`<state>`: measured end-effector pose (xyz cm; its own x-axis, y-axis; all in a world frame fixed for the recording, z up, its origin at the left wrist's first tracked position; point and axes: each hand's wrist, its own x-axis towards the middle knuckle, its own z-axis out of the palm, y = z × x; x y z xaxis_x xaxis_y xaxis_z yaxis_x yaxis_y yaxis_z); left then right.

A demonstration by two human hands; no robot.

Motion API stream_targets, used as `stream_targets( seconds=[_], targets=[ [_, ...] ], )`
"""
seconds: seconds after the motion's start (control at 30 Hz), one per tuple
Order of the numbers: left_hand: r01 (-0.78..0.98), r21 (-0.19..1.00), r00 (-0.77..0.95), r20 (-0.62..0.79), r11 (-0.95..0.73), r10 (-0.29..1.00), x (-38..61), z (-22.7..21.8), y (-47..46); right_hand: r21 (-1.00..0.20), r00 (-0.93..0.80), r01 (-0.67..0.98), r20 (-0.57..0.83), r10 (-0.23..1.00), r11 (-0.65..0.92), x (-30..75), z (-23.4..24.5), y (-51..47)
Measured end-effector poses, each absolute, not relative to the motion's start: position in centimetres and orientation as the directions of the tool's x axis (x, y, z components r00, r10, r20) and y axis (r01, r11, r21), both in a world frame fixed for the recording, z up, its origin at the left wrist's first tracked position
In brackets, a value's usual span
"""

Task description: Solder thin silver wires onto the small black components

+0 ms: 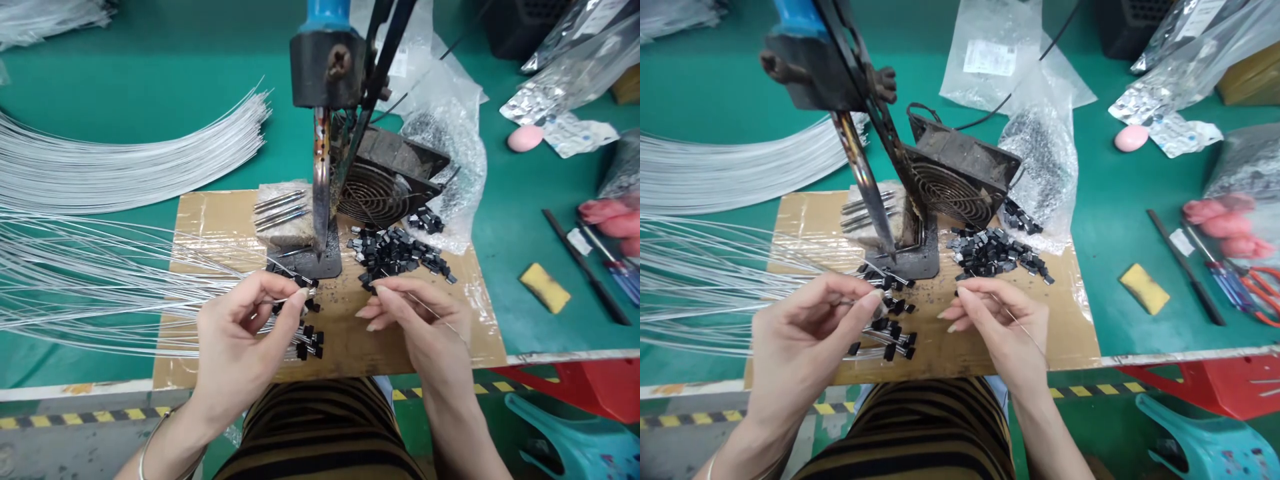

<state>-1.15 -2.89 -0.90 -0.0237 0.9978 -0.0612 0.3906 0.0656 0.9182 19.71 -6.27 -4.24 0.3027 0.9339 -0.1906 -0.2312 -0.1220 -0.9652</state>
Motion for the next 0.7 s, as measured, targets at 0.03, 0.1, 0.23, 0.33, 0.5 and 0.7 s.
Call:
stream_targets(
  seconds=[0.03, 0.1, 0.23, 0.33, 0.5, 0.7],
  targets=[
    [0.391, 0.917, -0.028, -0.067, 0.072, 0.997, -1.1, -0.8, -2.9, -0.961, 0.295, -0.249, -0.192, 0.936, -0.119, 19.5, -4.2, -6.1],
    [0.392, 0.916, -0.037, -0.075, 0.084, 0.996, -1.0, -0.7, -2.8, -0.959, 0.292, -0.259, -0.190, 0.937, -0.113, 19.0, -4.0, -5.8],
    [0.377, 0.922, -0.040, -0.077, 0.086, 0.996, -1.1, -0.7, -2.7, -0.968, 0.314, -0.213, -0.199, 0.928, -0.136, 18.2, -3.4, -5.4],
    [0.360, 0.930, 0.003, -0.084, 0.077, 0.996, -1.3, -0.8, -2.5, -0.969, 0.320, -0.194, -0.211, 0.924, -0.155, 17.8, -3.1, -5.3],
    [0.353, 0.933, 0.033, -0.088, 0.071, 0.996, -1.5, -0.7, -2.3, -0.976, 0.270, -0.180, -0.167, 0.948, -0.121, 17.3, -2.7, -5.1],
    [0.288, 0.953, 0.069, -0.118, 0.093, 0.991, -1.1, -0.3, -2.1, -0.960, 0.173, -0.233, -0.195, 0.965, -0.153, 16.6, -2.3, -4.8]
  ],
)
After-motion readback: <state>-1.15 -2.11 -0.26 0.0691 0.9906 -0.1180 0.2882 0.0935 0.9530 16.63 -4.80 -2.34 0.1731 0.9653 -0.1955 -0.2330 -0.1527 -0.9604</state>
